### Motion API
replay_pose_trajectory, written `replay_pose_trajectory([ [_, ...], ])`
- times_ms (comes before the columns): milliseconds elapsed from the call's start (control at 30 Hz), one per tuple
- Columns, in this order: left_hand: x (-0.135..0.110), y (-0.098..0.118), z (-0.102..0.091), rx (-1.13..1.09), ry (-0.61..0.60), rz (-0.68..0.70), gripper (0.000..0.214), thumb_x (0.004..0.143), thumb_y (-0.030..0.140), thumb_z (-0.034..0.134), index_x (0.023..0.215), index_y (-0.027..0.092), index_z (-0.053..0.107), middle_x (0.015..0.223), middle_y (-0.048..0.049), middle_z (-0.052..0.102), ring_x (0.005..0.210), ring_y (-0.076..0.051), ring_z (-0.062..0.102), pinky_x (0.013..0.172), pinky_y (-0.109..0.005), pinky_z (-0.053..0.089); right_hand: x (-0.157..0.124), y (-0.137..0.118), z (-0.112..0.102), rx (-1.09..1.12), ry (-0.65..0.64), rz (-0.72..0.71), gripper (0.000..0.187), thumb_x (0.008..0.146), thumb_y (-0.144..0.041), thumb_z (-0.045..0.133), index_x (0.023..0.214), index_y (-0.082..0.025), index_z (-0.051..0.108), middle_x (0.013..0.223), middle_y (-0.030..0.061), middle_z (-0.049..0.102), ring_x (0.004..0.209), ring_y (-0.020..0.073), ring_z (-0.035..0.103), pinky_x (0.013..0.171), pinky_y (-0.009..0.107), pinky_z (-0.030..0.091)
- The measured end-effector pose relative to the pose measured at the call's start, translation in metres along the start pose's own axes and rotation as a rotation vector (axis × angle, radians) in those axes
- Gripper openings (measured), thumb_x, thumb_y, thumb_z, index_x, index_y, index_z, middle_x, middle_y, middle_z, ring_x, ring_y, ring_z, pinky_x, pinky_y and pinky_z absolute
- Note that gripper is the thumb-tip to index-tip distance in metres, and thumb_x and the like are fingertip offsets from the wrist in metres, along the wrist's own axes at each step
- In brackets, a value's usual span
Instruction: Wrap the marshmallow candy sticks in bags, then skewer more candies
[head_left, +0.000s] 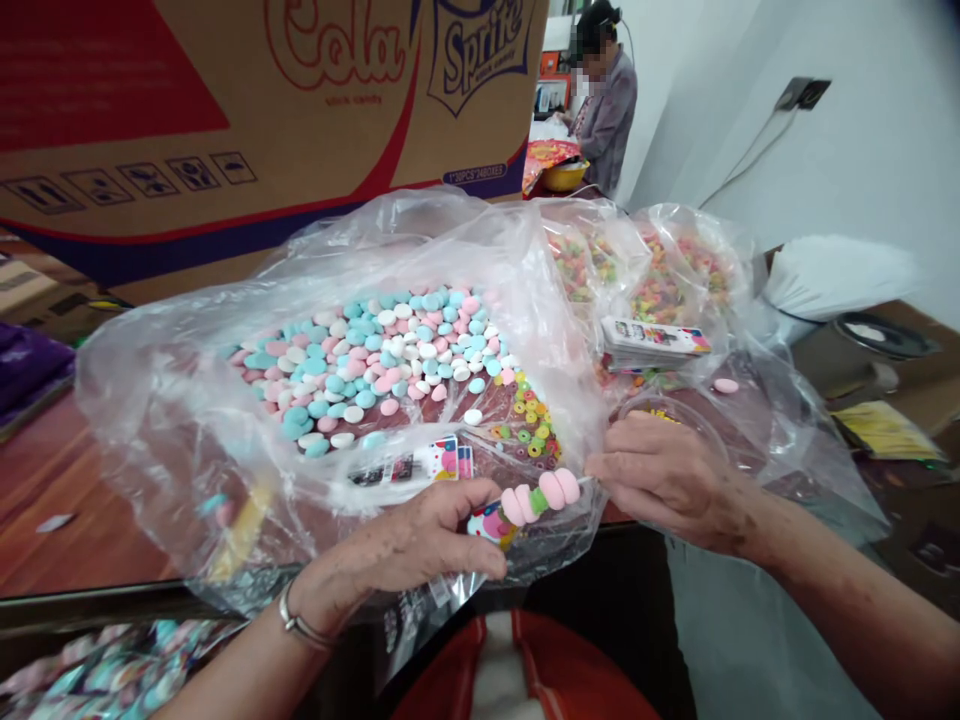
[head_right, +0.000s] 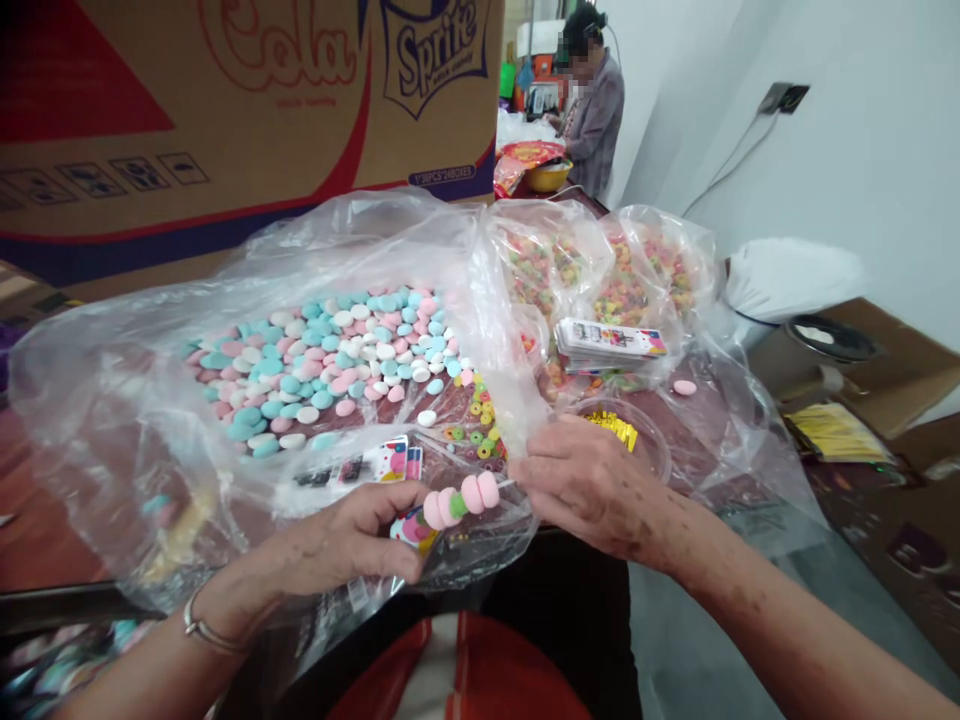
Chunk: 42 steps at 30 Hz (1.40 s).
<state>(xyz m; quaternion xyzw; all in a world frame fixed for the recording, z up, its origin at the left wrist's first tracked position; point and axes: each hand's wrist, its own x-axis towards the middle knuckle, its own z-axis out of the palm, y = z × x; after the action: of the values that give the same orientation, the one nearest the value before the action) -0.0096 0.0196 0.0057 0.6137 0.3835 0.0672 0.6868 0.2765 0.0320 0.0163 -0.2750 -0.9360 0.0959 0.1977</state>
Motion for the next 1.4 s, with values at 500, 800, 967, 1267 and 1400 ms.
replay_pose_trajectory([
  [500,0.012,-0.002,0.020,0.034,-0.028,-0.041,0.036,0.076,0.044,0.072,0.095,0.019,0.056,0.065,0.0044,0.059,0.060,-0.014,0.054,0.053,-0.023,0.036,0.004,-0.016,0.026,0.112,-0.112,-0.001,0.023,0.094,-0.017,0.043,0.081,-0.017,0.062,0.067,0.0002,0.052,0.064,0.0145,0.042,0.063,0.028,0.028],
  [800,-0.008,0.005,0.020,0.225,0.160,-0.111,0.049,0.062,0.048,0.080,0.096,0.020,0.059,0.078,0.0037,0.057,0.070,-0.015,0.048,0.056,-0.023,0.034,0.002,-0.002,0.016,0.110,-0.049,-0.034,0.023,0.094,-0.017,0.045,0.083,-0.017,0.065,0.066,-0.0001,0.050,0.064,0.0141,0.041,0.063,0.028,0.028],
  [967,-0.014,-0.007,0.020,0.044,0.077,-0.146,0.036,0.071,0.045,0.073,0.090,0.017,0.060,0.075,0.0048,0.053,0.067,-0.012,0.045,0.055,-0.022,0.031,0.001,-0.002,0.017,0.121,-0.065,-0.090,0.023,0.095,-0.019,0.046,0.082,-0.017,0.065,0.068,0.0002,0.051,0.065,0.0140,0.042,0.065,0.028,0.029],
  [1267,-0.014,-0.016,0.024,0.354,0.093,0.040,0.024,0.088,0.044,0.058,0.098,0.021,0.056,0.079,0.0040,0.051,0.070,-0.013,0.044,0.061,-0.023,0.032,0.012,-0.013,0.018,0.165,-0.235,-0.061,0.026,0.093,-0.019,0.045,0.071,-0.018,0.059,0.066,0.0000,0.054,0.066,0.0141,0.045,0.063,0.027,0.030],
  [1400,-0.011,-0.015,0.030,0.446,0.114,0.072,0.030,0.089,0.043,0.057,0.112,0.024,0.052,0.088,0.0007,0.056,0.077,-0.017,0.049,0.066,-0.025,0.034,0.015,-0.014,0.023,0.261,-0.311,0.005,0.025,0.090,-0.016,0.044,0.070,-0.018,0.059,0.065,-0.0016,0.055,0.064,0.0125,0.048,0.064,0.025,0.032],
])
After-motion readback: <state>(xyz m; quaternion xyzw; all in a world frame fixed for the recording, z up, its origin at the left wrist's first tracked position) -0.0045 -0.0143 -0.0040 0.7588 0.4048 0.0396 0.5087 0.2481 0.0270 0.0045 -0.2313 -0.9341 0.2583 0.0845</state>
